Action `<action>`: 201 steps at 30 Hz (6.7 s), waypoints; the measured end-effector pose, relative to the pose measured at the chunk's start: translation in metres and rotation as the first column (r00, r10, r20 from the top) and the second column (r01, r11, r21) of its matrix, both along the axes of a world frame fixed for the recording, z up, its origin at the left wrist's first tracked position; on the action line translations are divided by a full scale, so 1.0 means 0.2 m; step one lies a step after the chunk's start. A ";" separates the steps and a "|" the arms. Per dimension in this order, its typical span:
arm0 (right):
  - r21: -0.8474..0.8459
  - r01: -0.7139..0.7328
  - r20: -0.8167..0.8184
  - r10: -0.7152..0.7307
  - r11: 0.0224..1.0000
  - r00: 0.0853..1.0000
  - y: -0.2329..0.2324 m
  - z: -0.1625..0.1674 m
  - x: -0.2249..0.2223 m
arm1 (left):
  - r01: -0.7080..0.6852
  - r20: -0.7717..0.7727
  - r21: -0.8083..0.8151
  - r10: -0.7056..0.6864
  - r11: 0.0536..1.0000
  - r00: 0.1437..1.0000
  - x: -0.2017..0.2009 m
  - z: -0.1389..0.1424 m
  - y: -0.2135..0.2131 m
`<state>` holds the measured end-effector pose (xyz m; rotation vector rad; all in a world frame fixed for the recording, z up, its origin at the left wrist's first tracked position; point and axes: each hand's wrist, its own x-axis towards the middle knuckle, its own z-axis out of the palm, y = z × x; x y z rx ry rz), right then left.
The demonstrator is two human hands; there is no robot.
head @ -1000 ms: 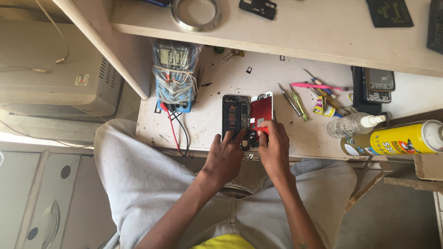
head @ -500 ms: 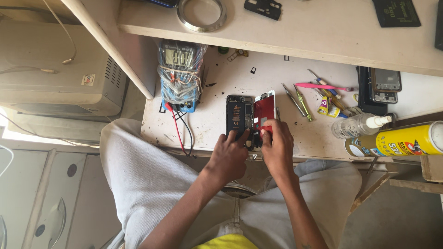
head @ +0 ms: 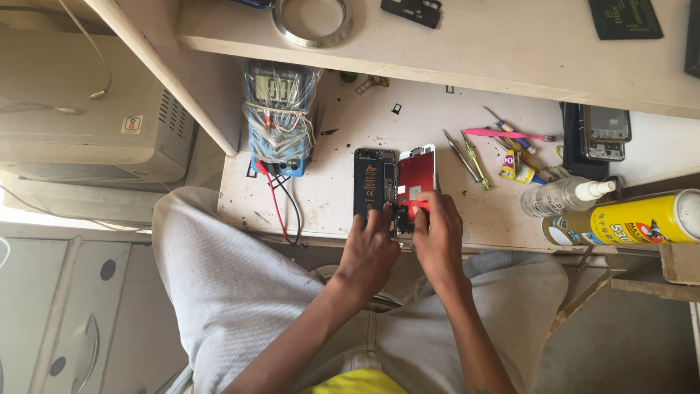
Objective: The person works on a disassembled smartphone at a small workbench, manipulating the internal components and the detached red display assembly with their fingers and a screwdriver. They then reassemble the phone, press the display into place, and press the screen to test the assembled phone.
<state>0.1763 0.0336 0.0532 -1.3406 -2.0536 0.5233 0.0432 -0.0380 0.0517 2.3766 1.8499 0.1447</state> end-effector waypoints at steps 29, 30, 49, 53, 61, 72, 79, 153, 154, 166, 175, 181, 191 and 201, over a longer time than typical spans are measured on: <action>0.062 0.020 0.009 -0.021 0.998 1.000 -0.02 -0.01 0.00 | -0.005 0.112 0.074 -0.004 0.997 0.994 -0.02 0.00 0.03; 0.066 0.015 0.011 -0.016 0.998 1.000 -0.02 -0.02 0.00 | -0.012 0.099 0.084 0.003 0.996 0.995 -0.01 0.00 0.03; 0.036 0.012 0.024 -0.012 0.999 1.000 -0.01 0.00 -0.01 | 0.080 -0.016 0.037 -0.080 0.996 0.997 0.06 -0.03 0.03; 0.054 -0.001 0.020 0.000 0.999 1.000 -0.01 0.00 -0.01 | 0.061 -0.020 0.137 -0.059 0.989 0.998 0.07 -0.04 0.03; 0.048 -0.007 -0.014 0.007 0.999 1.000 0.00 -0.01 -0.01 | 0.068 0.064 0.067 -0.073 0.995 0.995 0.08 -0.05 0.05; 0.034 -0.072 -0.005 0.072 0.997 0.997 0.02 0.03 0.01 | 0.066 0.141 0.077 -0.076 0.995 0.987 0.08 -0.06 0.06; -0.070 -0.201 0.047 0.205 0.977 0.978 0.03 0.06 0.01 | 0.014 0.187 0.029 -0.019 0.999 0.982 0.03 -0.05 0.08; -0.114 -0.191 0.011 0.194 0.975 0.981 0.03 0.10 -0.02 | 0.073 -0.072 0.208 -0.060 0.975 0.996 0.03 -0.13 0.04; -0.130 -0.183 0.010 0.186 0.975 0.983 0.02 0.10 -0.02 | 0.081 -0.102 0.196 -0.061 0.977 0.993 0.04 -0.12 0.04; -0.324 0.118 -0.008 -0.127 0.939 0.992 0.03 0.02 -0.05 | 0.110 0.061 0.090 -0.116 0.990 0.991 -0.01 -0.09 0.05; 0.086 -0.122 -0.206 0.137 0.989 0.969 0.01 -0.10 0.00 | -0.001 0.632 0.177 -0.113 0.984 0.766 -0.20 -0.09 0.01; -0.347 0.079 -0.203 -0.157 0.935 0.967 0.01 -0.16 0.01 | -0.463 0.663 -0.031 0.365 0.886 0.654 -0.22 -0.09 0.00; -0.304 0.133 -0.279 -0.221 0.943 0.935 -0.02 -0.19 0.00 | -0.524 0.586 -0.204 0.532 0.827 0.611 -0.22 -0.16 0.02; -0.274 0.156 -0.231 -0.222 0.949 0.947 -0.06 -0.13 -0.06 | -0.543 0.581 -0.276 0.588 0.793 0.563 -0.24 -0.13 0.04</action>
